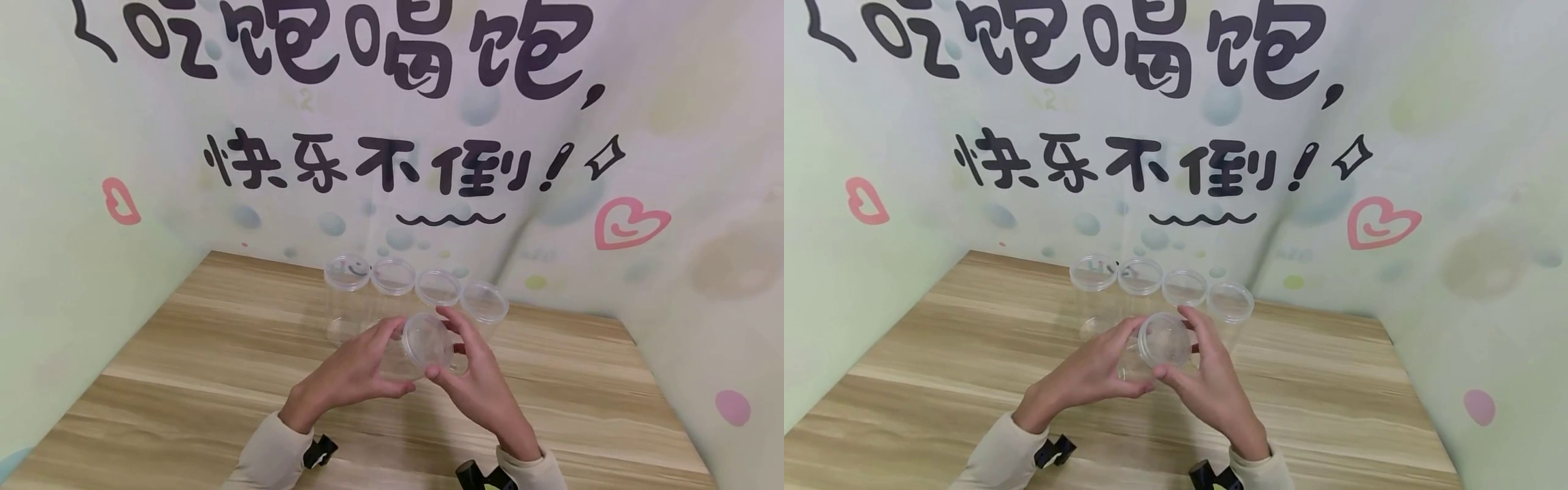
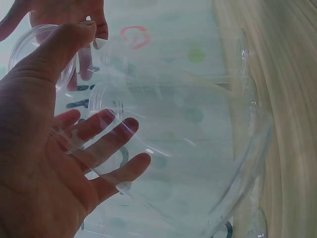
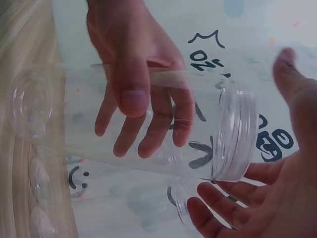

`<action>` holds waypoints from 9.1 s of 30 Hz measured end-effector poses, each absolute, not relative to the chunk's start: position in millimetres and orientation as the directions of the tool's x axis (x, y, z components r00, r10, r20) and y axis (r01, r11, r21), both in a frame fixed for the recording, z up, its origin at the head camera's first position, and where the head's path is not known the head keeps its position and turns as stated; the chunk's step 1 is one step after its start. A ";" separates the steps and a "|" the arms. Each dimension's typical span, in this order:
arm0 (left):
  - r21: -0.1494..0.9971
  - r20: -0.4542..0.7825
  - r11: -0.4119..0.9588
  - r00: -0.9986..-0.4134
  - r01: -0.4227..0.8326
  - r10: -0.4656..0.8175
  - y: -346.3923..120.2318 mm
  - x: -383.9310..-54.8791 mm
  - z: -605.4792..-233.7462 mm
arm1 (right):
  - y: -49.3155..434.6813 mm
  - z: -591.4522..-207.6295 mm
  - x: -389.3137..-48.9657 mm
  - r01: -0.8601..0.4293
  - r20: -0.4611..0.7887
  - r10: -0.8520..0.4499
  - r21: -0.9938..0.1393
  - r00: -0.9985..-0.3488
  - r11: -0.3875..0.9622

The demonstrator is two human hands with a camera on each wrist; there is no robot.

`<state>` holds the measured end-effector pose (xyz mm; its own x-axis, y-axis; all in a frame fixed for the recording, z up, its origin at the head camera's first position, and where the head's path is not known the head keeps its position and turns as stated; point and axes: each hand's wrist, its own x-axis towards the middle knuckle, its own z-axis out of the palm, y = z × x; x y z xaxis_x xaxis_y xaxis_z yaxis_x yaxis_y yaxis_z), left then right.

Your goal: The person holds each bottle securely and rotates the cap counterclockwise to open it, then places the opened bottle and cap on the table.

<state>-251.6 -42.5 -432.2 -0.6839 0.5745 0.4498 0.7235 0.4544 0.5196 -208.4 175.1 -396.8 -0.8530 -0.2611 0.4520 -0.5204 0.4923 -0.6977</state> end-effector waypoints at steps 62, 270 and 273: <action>0.432 0.415 0.488 -0.647 0.759 0.640 -43.9 -251.7 -434.7 | 177.3 -388.6 -203.1 -0.471 0.360 -0.306 -0.623 -0.882 0.625; 0.444 0.433 0.489 -0.658 0.751 0.616 -41.7 -249.2 -435.3 | 160.6 -391.0 -199.7 -0.333 0.368 -0.121 -0.596 -0.922 0.731; 0.449 0.424 0.489 -0.660 0.748 0.620 -42.2 -249.4 -435.3 | 160.9 -390.7 -200.0 -0.342 0.370 -0.134 -0.585 -0.919 0.735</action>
